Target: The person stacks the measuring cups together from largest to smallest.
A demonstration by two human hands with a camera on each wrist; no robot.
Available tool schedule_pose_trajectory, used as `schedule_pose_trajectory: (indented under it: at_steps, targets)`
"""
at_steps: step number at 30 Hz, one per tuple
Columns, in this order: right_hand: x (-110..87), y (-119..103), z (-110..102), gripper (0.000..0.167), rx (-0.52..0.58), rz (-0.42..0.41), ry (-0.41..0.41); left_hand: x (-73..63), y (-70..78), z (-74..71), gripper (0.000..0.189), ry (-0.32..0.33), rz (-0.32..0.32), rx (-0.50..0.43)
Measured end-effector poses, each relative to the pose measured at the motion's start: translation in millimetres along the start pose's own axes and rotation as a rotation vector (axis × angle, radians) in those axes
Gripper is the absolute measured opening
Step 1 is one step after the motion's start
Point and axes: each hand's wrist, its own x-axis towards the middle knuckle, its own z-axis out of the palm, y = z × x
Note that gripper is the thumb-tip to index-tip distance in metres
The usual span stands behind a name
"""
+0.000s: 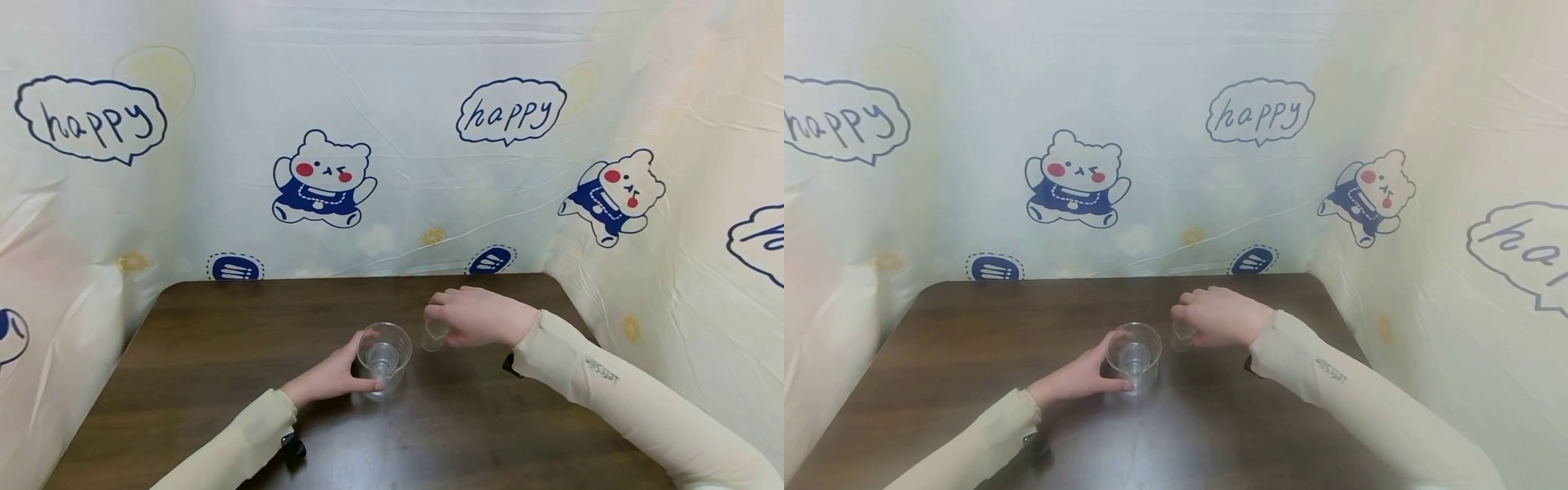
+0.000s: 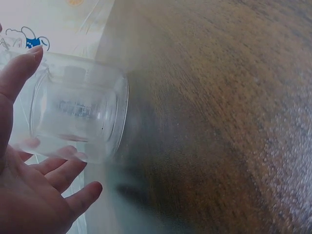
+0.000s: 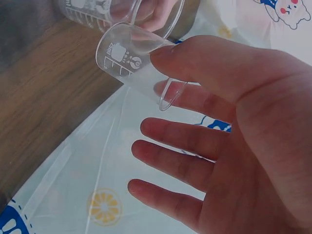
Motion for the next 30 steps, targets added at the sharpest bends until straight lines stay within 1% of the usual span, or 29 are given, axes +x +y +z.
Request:
schedule_pose_trajectory:
  at_steps: [5, 10, 20, 25, 30]
  targets:
    - [7.2, -5, -4, 0.032, -0.003, -0.016, -0.012, 0.7, -1.4, 0.6, 0.097, -0.002, -0.014, -0.002]
    - [12.9, -9, -5, 0.03, 0.005, -0.021, -0.011, 1.2, -3.0, 1.2, 0.098, -0.004, -0.016, -0.002]
    - [27.9, -13, -4, 0.03, 0.012, -0.036, -0.036, 1.3, -1.1, 0.6, 0.097, -0.008, -0.018, -0.011]
    - [36.6, -15, -1, 0.029, 0.005, -0.053, -0.036, 0.1, 1.4, 0.1, 0.099, -0.012, -0.023, -0.007]
    - [44.9, -18, 2, 0.031, 0.004, -0.075, -0.031, 0.1, 0.8, -0.9, 0.099, -0.021, -0.031, -0.016]
